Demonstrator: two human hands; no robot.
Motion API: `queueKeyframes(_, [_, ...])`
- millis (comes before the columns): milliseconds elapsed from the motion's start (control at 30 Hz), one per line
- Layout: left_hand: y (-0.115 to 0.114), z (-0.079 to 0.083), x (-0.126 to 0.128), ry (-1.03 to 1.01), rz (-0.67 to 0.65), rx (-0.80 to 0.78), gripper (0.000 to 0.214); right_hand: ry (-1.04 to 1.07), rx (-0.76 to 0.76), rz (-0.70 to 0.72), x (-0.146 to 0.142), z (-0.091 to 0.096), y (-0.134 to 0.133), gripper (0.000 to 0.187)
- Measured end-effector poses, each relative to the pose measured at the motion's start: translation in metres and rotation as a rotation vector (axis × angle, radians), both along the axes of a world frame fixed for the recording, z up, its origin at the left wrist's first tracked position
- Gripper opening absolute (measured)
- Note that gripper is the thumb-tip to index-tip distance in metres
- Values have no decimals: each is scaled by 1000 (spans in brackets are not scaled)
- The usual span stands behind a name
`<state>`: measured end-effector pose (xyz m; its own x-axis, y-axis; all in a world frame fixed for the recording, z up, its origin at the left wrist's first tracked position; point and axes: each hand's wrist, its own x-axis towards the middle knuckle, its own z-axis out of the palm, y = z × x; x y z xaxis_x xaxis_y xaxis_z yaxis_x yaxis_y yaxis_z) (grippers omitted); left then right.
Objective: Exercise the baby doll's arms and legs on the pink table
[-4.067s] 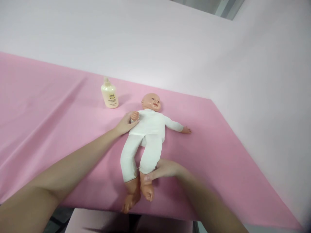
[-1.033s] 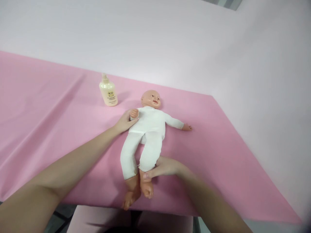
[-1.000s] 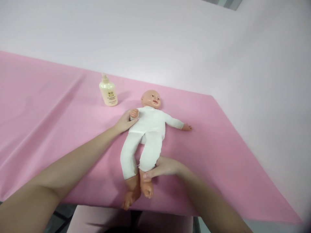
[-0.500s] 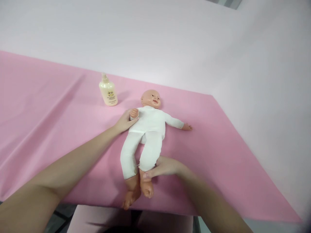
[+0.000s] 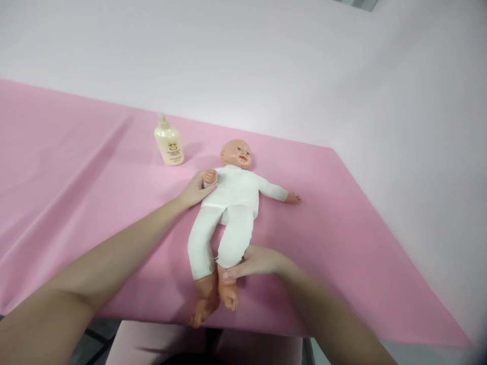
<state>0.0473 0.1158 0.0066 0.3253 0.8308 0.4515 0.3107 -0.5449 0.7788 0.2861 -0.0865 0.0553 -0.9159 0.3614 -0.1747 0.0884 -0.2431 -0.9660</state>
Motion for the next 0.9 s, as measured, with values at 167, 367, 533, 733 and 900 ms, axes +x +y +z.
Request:
queueKeyframes(167, [0, 0, -1, 7, 10, -2, 60, 52, -6, -2, 1, -4, -1, 56])
queueKeyframes(367, [0, 0, 0, 2, 6, -5, 61, 74, -28, 21, -1, -2, -1, 58])
queueKeyframes(533, [0, 0, 1, 2, 8, 8, 58, 98, -40, 46, -1, -2, 0, 59])
queueKeyframes(733, [1, 0, -1, 24, 4, -1, 58, 33, 23, -37, 1, 2, 1, 57])
queueKeyframes(900, [1, 2, -1, 23, -16, -2, 56, -9, 41, -57, 1, 2, 1, 56])
